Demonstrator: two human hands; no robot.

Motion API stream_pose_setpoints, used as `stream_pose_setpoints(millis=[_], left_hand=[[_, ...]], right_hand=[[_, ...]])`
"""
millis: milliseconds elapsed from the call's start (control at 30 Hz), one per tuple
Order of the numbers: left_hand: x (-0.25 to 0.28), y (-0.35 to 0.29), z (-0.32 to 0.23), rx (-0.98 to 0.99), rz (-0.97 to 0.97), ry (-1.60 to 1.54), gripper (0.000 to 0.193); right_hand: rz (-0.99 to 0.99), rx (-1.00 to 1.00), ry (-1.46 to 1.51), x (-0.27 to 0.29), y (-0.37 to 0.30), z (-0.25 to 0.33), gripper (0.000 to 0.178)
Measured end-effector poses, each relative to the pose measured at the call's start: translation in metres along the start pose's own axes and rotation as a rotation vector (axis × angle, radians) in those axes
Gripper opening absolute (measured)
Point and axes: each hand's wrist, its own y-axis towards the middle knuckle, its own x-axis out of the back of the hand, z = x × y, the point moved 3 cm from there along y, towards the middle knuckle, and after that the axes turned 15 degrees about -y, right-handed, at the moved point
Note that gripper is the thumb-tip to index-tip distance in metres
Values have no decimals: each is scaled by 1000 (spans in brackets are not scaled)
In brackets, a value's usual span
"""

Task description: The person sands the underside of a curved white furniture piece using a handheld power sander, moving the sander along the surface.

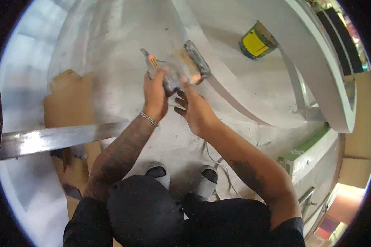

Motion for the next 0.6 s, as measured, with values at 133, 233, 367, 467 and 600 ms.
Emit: stream_pose_setpoints(millis=[133,233,367,467,600], left_hand=[[23,-6,18,-68,34,299,60],[-6,-33,15,-47,78,214,65],[-4,-42,10,-22,21,297,65],[-8,-30,-4,-40,-26,410,65],[-9,-11,-42,-2,-13,563,65]], right_hand=[[175,29,271,-23,2,-5,56],[181,9,466,-15,2,2,47],[194,82,438,-36,-8,12,39],[134,12,520,-36,2,18,25],[114,20,568,-59,16,36,24]])
